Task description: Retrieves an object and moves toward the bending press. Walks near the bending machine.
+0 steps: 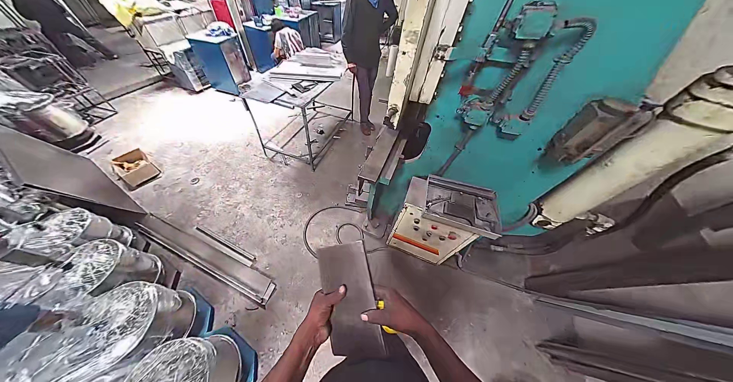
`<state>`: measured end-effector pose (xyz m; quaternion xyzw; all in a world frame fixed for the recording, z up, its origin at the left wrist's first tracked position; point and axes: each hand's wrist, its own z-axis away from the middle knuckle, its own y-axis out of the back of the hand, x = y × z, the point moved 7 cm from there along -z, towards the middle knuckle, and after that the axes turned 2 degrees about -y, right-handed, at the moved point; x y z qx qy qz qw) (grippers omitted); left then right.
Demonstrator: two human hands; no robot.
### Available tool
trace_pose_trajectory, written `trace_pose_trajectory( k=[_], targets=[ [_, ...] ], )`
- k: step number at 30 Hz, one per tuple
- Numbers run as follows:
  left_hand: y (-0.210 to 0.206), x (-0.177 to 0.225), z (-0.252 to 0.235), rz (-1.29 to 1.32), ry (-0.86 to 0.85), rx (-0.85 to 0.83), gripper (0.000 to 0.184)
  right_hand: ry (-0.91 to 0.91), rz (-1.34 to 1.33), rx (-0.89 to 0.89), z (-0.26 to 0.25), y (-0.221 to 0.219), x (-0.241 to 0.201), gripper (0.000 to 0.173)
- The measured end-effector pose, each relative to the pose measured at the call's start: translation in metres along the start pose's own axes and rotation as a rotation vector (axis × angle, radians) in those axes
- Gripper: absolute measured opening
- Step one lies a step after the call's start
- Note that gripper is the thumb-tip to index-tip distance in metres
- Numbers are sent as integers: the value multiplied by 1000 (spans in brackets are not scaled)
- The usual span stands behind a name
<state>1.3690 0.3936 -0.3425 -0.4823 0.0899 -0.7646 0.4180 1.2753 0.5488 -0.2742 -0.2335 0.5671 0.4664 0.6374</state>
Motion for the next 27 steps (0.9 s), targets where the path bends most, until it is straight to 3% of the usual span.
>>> trace_pose_trajectory(
  k=[5, 9, 15, 21, 27],
  targets=[
    [27, 59, -94, 184, -181, 97, 81, -86, 398, -189, -142, 34, -31, 47],
    [27, 135, -176, 292, -283, 123, 88, -43, 479, -262, -262, 75, -73, 47],
    [16, 240, -260, 491, -405, 128, 71, 10, 437, -325, -390, 128, -139, 51],
    [51, 325, -378, 503, -429, 124, 64, 95, 235, -301, -520, 160, -125, 47],
    [111, 429, -531, 440, -342, 35, 58, 81, 117, -193, -704, 176, -108, 42]
  ],
)
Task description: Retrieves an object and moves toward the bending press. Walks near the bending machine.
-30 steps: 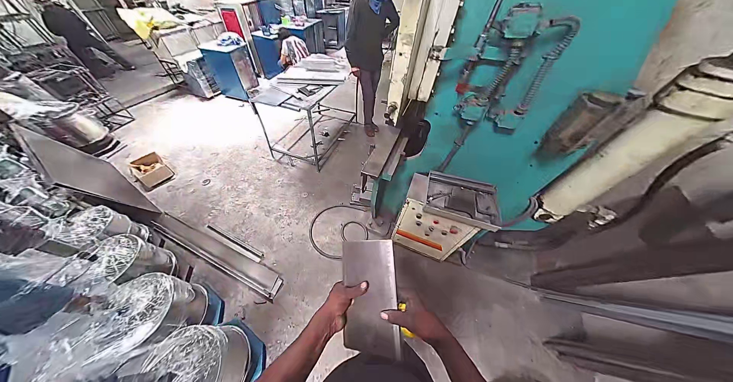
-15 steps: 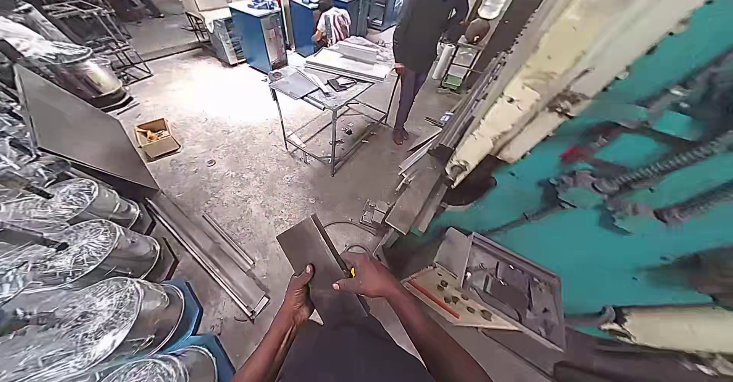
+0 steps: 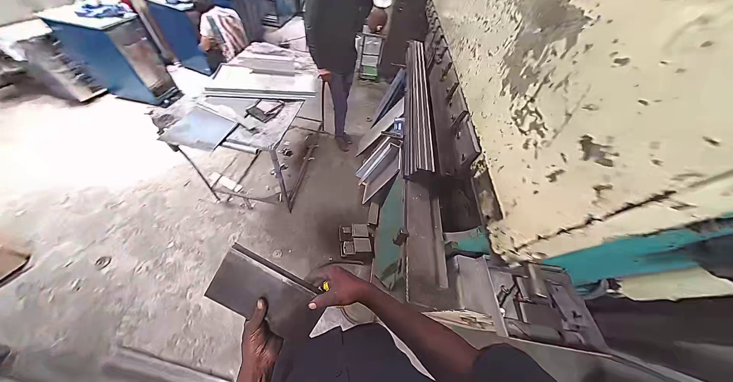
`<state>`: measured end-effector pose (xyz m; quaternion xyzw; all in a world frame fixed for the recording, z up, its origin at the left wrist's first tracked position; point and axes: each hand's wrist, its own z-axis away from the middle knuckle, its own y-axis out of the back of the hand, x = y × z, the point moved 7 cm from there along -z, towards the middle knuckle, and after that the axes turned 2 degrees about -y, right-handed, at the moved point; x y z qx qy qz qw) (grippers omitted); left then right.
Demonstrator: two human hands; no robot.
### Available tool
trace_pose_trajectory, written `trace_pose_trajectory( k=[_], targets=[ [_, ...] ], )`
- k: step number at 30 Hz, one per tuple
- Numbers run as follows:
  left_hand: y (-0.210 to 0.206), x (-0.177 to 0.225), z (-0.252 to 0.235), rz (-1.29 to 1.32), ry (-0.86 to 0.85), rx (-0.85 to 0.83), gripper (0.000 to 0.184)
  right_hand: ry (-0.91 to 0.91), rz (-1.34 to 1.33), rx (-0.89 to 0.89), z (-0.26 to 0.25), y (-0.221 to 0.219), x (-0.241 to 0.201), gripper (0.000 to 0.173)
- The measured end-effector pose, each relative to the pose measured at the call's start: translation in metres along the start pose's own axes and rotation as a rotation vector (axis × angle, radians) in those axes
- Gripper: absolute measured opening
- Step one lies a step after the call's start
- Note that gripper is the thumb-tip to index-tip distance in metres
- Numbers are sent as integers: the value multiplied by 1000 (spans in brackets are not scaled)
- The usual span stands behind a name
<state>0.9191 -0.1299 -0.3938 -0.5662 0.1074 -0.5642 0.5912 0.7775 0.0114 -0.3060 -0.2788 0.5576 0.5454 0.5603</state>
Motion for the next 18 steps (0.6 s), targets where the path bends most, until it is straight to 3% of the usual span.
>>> trace_pose_trajectory(
  k=[4, 8, 13, 18],
  targets=[
    [-9, 47, -109, -115, 115, 84, 55, -78, -226, 51, -104, 38, 13, 41],
    [-45, 72, -199, -165, 203, 61, 42, -152, -325, 161, -167, 90, 9, 43],
    [-93, 77, -294, -289, 246, 19, 29, -195, -461, 281, -218, 161, 24, 37],
    [-138, 59, -395, -414, 254, 13, 33, -235, -576, 351, -270, 240, 65, 39]
  ],
)
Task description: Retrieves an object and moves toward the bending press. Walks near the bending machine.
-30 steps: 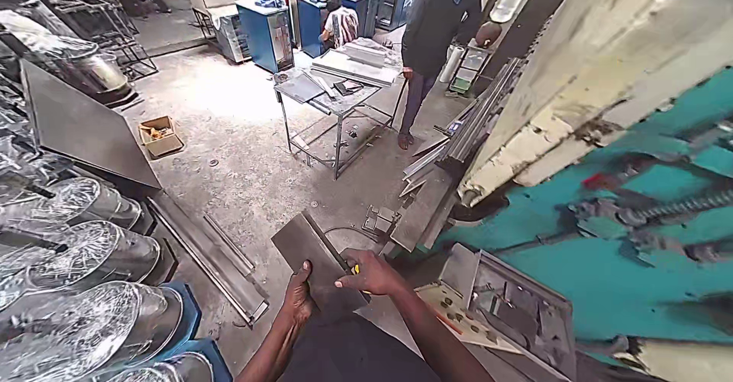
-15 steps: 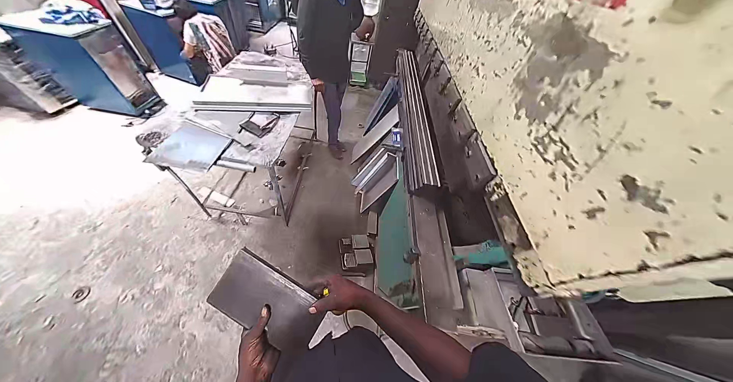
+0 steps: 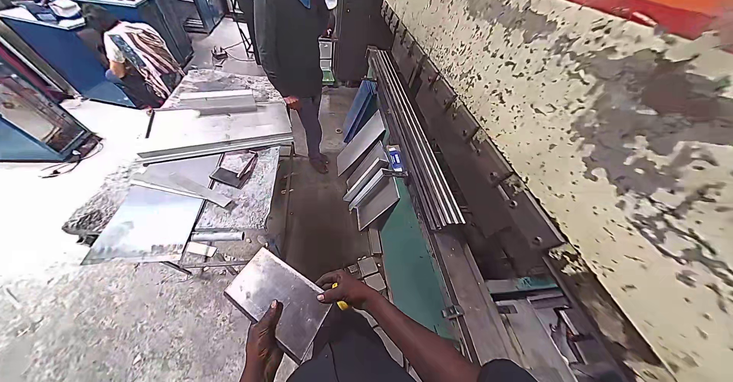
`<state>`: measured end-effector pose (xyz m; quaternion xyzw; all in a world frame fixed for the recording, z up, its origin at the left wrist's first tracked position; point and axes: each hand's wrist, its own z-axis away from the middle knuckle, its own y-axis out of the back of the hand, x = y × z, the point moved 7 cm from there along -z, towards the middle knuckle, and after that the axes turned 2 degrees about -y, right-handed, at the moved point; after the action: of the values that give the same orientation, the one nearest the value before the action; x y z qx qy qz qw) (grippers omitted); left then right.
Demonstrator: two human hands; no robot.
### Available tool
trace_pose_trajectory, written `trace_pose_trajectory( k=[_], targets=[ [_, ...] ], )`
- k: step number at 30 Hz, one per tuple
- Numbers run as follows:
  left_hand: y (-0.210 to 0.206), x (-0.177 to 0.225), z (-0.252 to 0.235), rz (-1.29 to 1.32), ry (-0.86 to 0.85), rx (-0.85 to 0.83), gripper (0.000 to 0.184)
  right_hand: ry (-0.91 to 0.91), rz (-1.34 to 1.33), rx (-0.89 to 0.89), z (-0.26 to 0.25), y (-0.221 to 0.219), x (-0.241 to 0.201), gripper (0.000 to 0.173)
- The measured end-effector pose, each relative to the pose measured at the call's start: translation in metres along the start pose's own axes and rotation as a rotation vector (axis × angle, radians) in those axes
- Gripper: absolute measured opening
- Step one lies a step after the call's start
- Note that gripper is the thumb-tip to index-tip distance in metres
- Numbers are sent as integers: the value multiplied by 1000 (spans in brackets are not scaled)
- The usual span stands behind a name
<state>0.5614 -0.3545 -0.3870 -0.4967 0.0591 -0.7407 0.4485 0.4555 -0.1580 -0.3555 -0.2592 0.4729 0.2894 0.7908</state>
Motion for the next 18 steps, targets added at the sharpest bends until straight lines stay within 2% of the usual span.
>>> trace_pose_trajectory(
  k=[3, 6, 9, 11, 14, 18],
  targets=[
    [-34, 4, -64, -70, -22, 36, 32, -43, 76, 15, -54, 51, -15, 40],
    [-43, 9, -114, -46, -36, 213, 38, -137, 214, 25, -109, 93, -25, 41],
    [-61, 24, -175, -35, -36, 378, 43, -212, 166, 135, -142, 156, -31, 44],
    [-72, 36, -203, -9, -24, 445, 39, -277, 41, 229, -140, 193, -23, 34],
    [-75, 51, -248, 76, -21, 536, 35, -362, 15, 337, -132, 236, -11, 20],
    [-79, 77, -300, 75, -123, 577, 31, -397, -11, 401, -122, 268, -2, 22]
  ],
)
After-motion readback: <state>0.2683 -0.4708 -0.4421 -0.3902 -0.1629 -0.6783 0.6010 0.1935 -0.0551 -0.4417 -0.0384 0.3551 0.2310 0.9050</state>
